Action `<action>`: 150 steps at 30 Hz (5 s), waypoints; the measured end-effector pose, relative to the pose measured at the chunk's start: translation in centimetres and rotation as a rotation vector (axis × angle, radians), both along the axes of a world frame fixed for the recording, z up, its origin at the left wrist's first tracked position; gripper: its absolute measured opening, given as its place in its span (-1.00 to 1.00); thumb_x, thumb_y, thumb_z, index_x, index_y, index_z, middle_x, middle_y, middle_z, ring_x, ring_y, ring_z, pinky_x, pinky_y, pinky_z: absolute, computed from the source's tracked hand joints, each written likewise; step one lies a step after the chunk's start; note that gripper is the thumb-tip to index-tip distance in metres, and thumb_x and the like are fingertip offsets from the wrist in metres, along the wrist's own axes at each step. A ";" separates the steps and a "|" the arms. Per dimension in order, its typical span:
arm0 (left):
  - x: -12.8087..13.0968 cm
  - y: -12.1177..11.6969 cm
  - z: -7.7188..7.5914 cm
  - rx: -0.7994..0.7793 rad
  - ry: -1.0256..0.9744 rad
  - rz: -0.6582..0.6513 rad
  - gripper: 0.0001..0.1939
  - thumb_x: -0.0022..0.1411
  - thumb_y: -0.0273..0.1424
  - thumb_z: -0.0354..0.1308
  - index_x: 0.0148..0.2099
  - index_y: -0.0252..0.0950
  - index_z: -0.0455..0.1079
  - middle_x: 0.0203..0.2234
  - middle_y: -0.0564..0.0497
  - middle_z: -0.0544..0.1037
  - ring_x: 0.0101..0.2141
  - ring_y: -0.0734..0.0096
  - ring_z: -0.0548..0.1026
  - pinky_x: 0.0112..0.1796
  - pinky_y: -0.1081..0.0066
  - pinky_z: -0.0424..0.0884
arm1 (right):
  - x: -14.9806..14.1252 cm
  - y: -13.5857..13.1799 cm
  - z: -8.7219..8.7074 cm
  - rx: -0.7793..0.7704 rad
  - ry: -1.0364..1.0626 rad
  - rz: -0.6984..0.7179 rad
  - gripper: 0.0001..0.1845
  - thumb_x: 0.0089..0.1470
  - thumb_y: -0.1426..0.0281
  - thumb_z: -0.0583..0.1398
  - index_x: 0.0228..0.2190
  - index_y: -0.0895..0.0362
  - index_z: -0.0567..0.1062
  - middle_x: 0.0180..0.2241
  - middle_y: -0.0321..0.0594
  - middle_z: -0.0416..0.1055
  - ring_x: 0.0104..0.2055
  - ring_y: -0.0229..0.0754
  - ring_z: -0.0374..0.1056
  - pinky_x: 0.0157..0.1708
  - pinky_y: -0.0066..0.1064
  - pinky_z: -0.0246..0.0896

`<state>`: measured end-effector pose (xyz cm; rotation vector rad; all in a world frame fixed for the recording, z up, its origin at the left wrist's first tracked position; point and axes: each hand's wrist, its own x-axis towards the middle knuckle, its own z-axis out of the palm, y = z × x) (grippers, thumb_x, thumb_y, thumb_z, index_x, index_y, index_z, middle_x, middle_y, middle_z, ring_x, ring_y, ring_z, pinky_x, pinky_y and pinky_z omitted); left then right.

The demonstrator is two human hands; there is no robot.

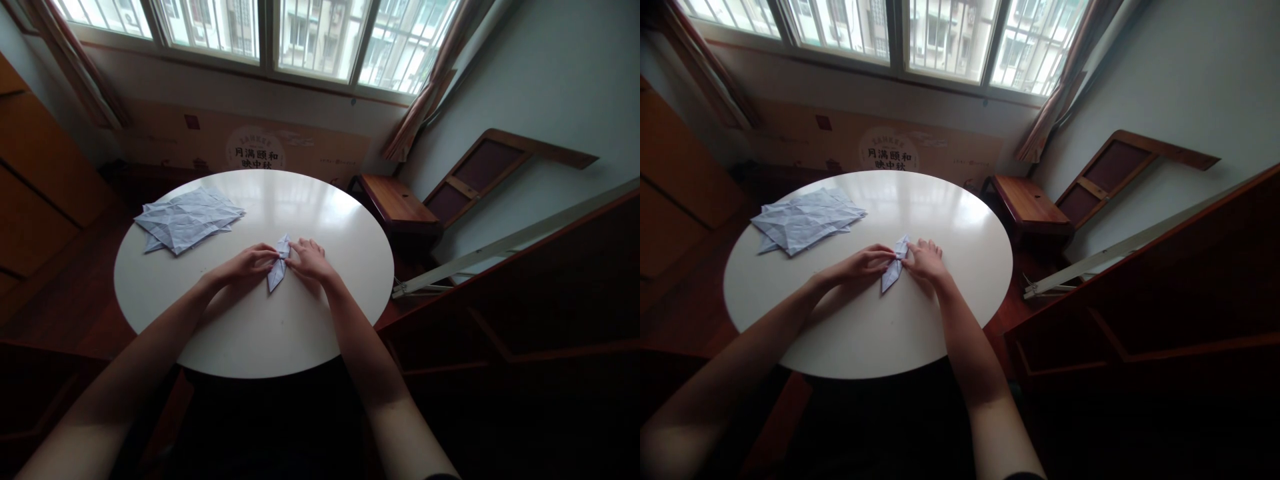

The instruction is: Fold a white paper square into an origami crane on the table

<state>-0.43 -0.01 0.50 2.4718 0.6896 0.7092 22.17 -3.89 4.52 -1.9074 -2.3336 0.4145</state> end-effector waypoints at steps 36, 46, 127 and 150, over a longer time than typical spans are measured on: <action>0.0 0.1 -0.1 -0.004 -0.012 -0.002 -0.62 0.34 -0.22 0.11 0.11 -0.28 0.46 0.00 -0.18 0.46 0.01 0.18 0.49 0.09 0.22 0.40 | 0.1 0.2 -0.3 0.003 -0.009 0.007 -0.33 0.24 0.01 0.06 0.29 -0.02 0.19 0.36 -0.03 0.01 0.39 0.14 -0.13 0.29 0.00 -0.18; 0.0 0.3 -0.2 -0.016 -0.017 -0.003 -0.62 0.33 -0.21 0.11 0.11 -0.26 0.47 0.00 -0.17 0.47 0.01 0.18 0.49 0.09 0.20 0.41 | 0.1 0.1 0.0 -0.017 -0.002 0.003 -0.32 0.24 0.02 0.06 0.30 -0.02 0.18 0.37 -0.03 -0.02 0.40 0.18 -0.15 0.28 0.03 -0.18; -0.1 -0.4 0.7 -0.068 0.055 0.050 -0.51 0.32 -0.07 0.08 0.14 -0.25 0.44 0.05 -0.15 0.45 0.05 0.15 0.45 0.15 0.19 0.35 | 0.0 0.0 0.3 -0.030 0.008 -0.002 -0.32 0.23 0.06 0.10 0.30 -0.02 0.17 0.37 -0.03 -0.03 0.40 0.22 -0.16 0.30 0.05 -0.19; -0.3 -0.5 0.9 -0.085 0.084 0.054 -0.50 0.33 -0.04 0.06 0.15 -0.23 0.43 0.05 -0.13 0.43 0.06 0.15 0.43 0.17 0.17 0.31 | -0.1 0.1 0.3 -0.035 0.008 0.004 -0.30 0.23 0.02 0.09 0.31 -0.01 0.16 0.36 -0.03 -0.01 0.40 0.22 -0.16 0.29 0.08 -0.18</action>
